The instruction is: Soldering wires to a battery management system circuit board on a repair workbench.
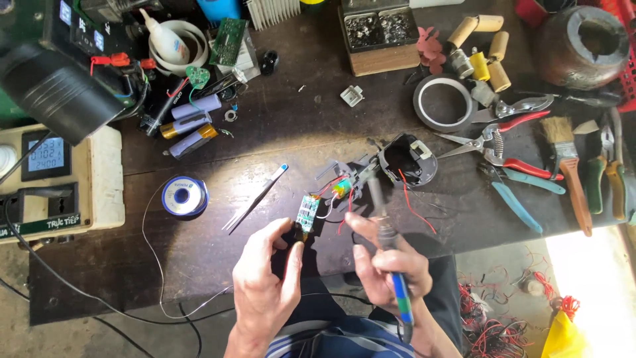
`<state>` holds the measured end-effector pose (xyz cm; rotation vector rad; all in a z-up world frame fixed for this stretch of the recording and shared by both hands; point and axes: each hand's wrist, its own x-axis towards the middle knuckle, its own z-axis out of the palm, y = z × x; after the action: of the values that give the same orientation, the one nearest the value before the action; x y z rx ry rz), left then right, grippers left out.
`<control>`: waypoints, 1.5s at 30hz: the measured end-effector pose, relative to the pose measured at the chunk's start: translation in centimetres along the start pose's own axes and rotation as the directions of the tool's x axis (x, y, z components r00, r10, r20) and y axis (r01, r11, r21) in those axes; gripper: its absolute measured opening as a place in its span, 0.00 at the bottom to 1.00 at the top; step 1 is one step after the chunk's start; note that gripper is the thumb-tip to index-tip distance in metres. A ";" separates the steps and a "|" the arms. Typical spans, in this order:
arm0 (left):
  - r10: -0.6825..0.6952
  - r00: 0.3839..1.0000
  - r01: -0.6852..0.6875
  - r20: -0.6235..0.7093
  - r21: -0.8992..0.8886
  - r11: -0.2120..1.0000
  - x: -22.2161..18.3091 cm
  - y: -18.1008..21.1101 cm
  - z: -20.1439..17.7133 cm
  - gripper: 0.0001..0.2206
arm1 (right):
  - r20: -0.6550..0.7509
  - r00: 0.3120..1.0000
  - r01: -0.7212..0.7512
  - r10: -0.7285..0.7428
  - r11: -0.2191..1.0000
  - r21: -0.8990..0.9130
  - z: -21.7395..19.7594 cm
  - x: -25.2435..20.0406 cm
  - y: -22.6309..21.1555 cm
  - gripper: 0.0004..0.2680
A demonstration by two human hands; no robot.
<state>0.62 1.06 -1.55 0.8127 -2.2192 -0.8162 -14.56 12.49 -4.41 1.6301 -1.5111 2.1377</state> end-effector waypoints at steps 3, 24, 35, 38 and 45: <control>0.007 1.000 -0.007 0.019 0.028 1.000 -0.6 0.5 -0.3 0.17 | -0.129 0.991 -0.034 0.019 0.992 -0.118 -1.0 -1.4 -0.1 0.13; 0.079 0.946 -0.099 -0.315 -0.047 0.994 1.6 4.7 6.1 0.09 | 0.024 1.000 0.014 -0.003 0.883 -0.468 -2.8 3.6 0.1 0.10; 0.169 0.953 -0.162 -0.253 0.049 0.986 -1.9 3.1 4.4 0.06 | 0.366 0.918 0.042 0.150 0.883 -0.467 -3.2 8.7 1.1 0.05; 0.168 0.945 -0.160 -0.280 0.053 0.986 -2.8 2.3 4.1 0.06 | 0.417 0.884 0.011 0.210 0.884 -0.468 -3.4 8.3 0.4 0.06; -0.016 0.957 -0.029 -0.288 -0.152 0.988 -3.6 1.9 2.6 0.05 | 0.425 0.870 -0.036 0.250 0.892 -0.450 -3.0 5.3 0.0 0.11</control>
<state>0.32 5.66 -3.03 0.7930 -1.8762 -0.8006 -19.01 12.05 -0.29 1.9927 -2.1134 1.3402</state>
